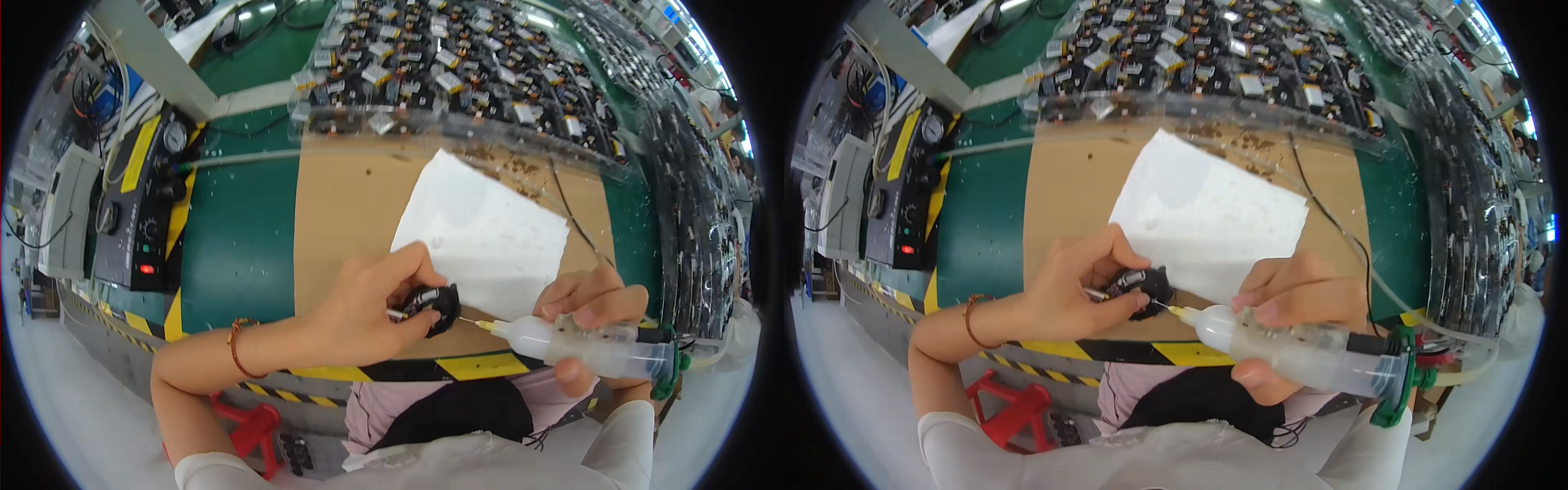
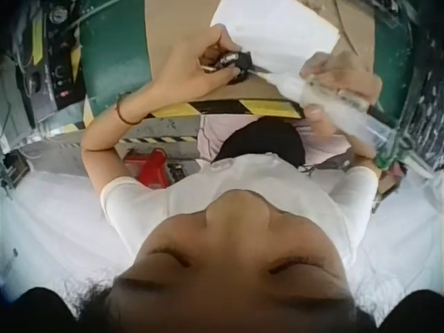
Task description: Applying adhesive to electronic components on a factory assembly line.
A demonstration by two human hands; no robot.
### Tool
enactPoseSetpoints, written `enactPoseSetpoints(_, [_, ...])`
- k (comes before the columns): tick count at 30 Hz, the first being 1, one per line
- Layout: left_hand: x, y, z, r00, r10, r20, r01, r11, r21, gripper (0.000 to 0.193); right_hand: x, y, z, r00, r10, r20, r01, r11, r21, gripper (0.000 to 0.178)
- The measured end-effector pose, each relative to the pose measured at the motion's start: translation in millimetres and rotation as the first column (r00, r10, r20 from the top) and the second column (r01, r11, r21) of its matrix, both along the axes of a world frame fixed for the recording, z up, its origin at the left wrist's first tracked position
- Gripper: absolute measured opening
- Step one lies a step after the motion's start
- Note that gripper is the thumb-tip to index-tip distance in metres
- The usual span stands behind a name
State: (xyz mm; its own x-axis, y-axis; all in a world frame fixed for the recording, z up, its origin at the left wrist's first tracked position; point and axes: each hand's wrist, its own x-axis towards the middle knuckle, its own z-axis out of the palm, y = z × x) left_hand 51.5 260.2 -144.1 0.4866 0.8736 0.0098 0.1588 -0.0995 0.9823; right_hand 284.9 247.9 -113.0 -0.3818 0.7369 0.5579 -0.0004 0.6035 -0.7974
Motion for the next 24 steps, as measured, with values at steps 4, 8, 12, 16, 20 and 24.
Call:
enactPoseSetpoints(4, [-4.2,1.6,7.6,0.994,-0.071,-0.081,0.066,0.996,-0.058,0.023,-17.0,15.6,-9.9,0.976,0.213,-0.045,-0.195,0.948,0.25,0.04])
enactPoseSetpoints(8, [-4.4,-0.5,6.0,0.997,-0.066,-0.05,0.061,0.993,-0.098,0.024,-19.1,8.9,-10.5,0.976,0.219,0.003,-0.215,0.953,0.216,0.04])
enactPoseSetpoints(12, [-1.2,0.0,5.3,0.994,-0.089,-0.064,0.084,0.994,-0.076,0.024,-16.0,6.6,-0.7,0.959,0.21,0.192,-0.246,0.95,0.192,0.039])
enactPoseSetpoints(16, [-3.9,-2.1,1.5,0.997,-0.062,-0.051,0.059,0.997,-0.052,0.024,-18.6,7.3,-4.9,0.934,0.219,0.283,-0.272,0.948,0.164,0.04])
enactPoseSetpoints(20, [-2.8,0.6,7.7,0.994,-0.069,-0.083,0.066,0.997,-0.041,0.024,-17.8,7.9,-2.6,0.941,0.213,0.262,-0.252,0.96,0.124,0.04])
enactPoseSetpoints(24, [-3.4,4.3,6.6,0.994,-0.075,-0.076,0.073,0.997,-0.036,0.024,-18.9,9.3,-2.1,0.945,0.193,0.264,-0.232,0.965,0.125,0.041])
